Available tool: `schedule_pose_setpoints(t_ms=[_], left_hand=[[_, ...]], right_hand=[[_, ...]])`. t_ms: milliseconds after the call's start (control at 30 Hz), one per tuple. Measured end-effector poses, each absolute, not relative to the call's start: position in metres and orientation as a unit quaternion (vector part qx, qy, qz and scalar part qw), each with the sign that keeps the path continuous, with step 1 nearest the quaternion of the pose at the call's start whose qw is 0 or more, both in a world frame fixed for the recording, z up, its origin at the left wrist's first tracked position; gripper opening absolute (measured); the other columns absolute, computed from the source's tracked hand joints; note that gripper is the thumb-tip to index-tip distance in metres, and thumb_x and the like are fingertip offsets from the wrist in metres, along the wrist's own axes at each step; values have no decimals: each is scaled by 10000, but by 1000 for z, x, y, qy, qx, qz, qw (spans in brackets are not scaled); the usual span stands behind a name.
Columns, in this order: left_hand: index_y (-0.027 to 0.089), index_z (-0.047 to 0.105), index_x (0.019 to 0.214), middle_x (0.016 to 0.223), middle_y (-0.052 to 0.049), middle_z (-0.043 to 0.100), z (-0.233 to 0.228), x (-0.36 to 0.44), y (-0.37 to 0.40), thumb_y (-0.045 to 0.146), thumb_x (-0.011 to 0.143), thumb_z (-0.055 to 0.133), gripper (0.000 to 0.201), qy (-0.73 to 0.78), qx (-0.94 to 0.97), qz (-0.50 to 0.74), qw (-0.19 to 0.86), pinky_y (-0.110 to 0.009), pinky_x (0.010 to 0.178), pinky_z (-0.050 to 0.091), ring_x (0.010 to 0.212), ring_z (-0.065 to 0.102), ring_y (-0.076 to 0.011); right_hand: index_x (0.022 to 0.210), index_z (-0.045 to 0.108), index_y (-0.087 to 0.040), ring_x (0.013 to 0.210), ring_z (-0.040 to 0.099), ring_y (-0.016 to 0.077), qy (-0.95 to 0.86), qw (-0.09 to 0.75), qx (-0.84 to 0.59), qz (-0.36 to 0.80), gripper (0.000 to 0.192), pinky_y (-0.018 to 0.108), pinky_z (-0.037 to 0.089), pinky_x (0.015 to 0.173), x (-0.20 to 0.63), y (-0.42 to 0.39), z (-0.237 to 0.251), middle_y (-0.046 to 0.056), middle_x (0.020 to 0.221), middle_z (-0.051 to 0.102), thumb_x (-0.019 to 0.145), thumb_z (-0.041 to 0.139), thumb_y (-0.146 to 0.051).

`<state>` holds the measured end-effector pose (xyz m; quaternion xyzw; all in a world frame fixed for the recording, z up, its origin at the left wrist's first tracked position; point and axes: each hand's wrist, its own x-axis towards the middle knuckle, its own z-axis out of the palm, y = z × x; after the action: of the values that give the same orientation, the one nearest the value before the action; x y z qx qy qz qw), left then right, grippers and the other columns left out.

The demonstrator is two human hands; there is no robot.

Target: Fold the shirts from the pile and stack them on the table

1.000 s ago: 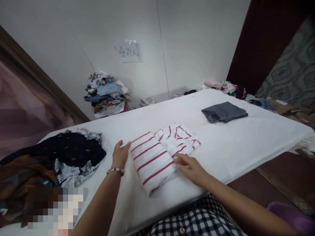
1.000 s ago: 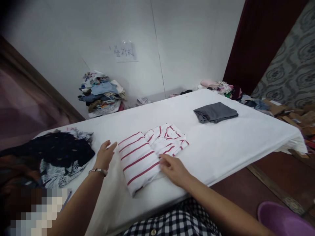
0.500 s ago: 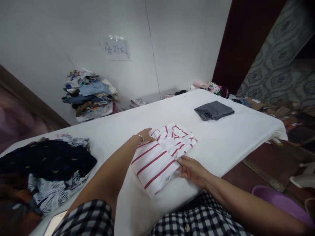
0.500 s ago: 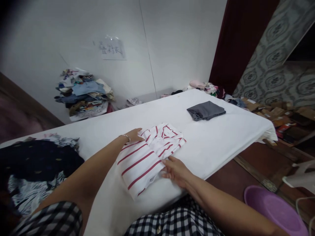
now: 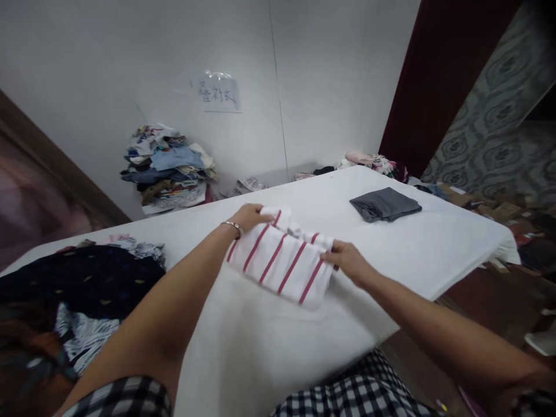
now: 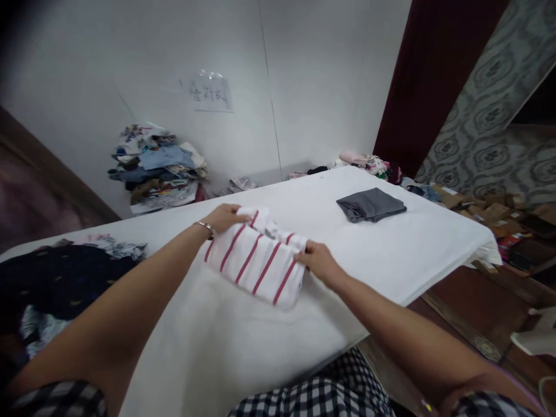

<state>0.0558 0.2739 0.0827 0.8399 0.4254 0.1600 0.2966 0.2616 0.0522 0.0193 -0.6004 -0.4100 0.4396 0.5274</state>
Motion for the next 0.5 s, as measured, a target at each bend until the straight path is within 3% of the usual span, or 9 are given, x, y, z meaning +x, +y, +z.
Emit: schedule_pose_setpoints(t_ms=[133, 233, 333, 500], left_hand=[[167, 583, 657, 604, 29, 534, 142, 32, 258, 517, 701, 619, 354, 388, 773, 451, 217, -218, 552, 349, 601, 446, -113], [171, 555, 645, 605, 23, 528, 135, 17, 224, 463, 744, 582, 309, 402, 727, 536, 148, -220, 561, 343, 614, 439, -114], [179, 521, 600, 559, 20, 504, 70, -1, 171, 434, 772, 541, 308, 481, 722, 471, 161, -232, 557, 341, 583, 423, -119], [195, 529, 593, 585, 12, 528, -42, -41, 76, 501, 792, 523, 366, 535, 742, 281, 289, -248, 576, 363, 594, 459, -142]], right_hand=[[839, 692, -172, 681, 505, 135, -544, 593, -546, 232, 208, 261, 393, 623, 289, 91, 69, -5, 763, 609, 677, 653, -297], [824, 694, -186, 726, 516, 146, -609, 586, -522, 116, 143, 262, 392, 640, 291, 98, 69, 13, 813, 601, 745, 591, -248], [762, 697, -201, 745, 543, 168, -643, 530, -541, 113, 135, 279, 414, 679, 284, 78, 25, 26, 792, 612, 758, 562, -211], [795, 760, -248, 976, 594, 243, -657, 371, -584, 298, 224, 351, 455, 858, 277, 14, -49, 57, 998, 681, 740, 553, -183]])
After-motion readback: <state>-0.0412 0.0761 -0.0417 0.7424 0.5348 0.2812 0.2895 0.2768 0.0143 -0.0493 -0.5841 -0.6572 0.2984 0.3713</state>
